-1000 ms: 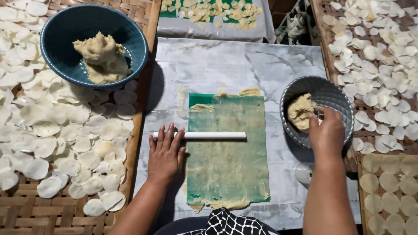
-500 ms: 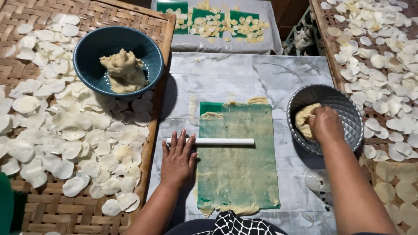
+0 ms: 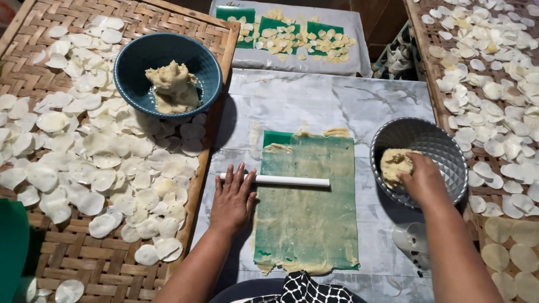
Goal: Rolling out small pieces of dough into thin sheets using a rolling pin
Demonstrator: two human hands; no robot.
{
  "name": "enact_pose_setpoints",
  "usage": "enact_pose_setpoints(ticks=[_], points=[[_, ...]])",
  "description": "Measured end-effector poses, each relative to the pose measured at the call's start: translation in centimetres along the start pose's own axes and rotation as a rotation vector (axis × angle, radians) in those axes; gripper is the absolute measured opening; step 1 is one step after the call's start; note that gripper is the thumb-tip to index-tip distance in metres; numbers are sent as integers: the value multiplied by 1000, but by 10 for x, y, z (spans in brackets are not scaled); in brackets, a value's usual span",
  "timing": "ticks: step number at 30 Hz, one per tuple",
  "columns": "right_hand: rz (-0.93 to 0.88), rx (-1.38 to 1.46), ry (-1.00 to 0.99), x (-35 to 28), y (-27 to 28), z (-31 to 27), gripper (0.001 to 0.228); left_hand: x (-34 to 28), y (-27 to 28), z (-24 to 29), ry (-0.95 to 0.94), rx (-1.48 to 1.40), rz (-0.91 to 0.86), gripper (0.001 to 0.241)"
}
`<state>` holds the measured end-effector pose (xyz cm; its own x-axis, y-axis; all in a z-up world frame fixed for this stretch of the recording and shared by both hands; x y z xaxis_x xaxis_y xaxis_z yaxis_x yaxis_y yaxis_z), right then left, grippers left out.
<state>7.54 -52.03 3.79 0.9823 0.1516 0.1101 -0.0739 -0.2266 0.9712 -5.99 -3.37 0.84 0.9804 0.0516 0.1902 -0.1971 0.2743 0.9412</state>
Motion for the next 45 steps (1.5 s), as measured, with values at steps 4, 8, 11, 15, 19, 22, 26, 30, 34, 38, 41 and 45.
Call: enact_pose_setpoints(ticks=[4, 8, 11, 15, 19, 22, 26, 30, 34, 38, 41, 45], points=[[25, -107, 54, 3, -2, -1, 46, -3, 3, 1, -5, -11, 40, 64], [71, -140, 104, 6, -6, 1, 29, 0, 7, 4, -8, -30, 36, 64], [19, -172, 49, 7, 5, -22, 24, -2, 9, 3, -4, -26, 37, 63], [32, -123, -1, 7, -7, -6, 34, -2, 7, 3, -9, -9, 40, 62], [191, 85, -19, 4, -5, 19, 41, -1, 8, 3, -5, -14, 26, 63], [148, 746, -339, 4, 15, 16, 46, -2, 10, 4, -8, -22, 35, 63], [300, 739, -179, 2, 32, 0, 57, 1, 10, 5, -11, -25, 46, 63], [435, 55, 29, -4, 75, -60, 44, 0, 12, 6, -7, -27, 48, 62], [522, 150, 63, 7, 106, -101, 30, 0, 11, 6, -5, -30, 29, 63], [322, 553, 175, 35, 73, -166, 25, 2, 6, 5, 17, -26, -13, 62], [221, 526, 350, 54, -2, -214, 34, 0, 4, 2, 40, -34, -64, 62], [22, 326, 399, 61, -44, -286, 42, 2, 5, 1, 48, -67, -92, 60]])
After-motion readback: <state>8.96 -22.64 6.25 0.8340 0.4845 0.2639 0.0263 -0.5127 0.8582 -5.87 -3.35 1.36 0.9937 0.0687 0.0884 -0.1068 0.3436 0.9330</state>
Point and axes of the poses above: each hand's wrist, its own x-axis towards the middle knuckle, its own y-axis out of the back of the hand, z = x × y, the point moved 4 cm from there along x, towards the middle knuckle, and after that the axes turned 7 degrees about y, right-handed, at the moved point
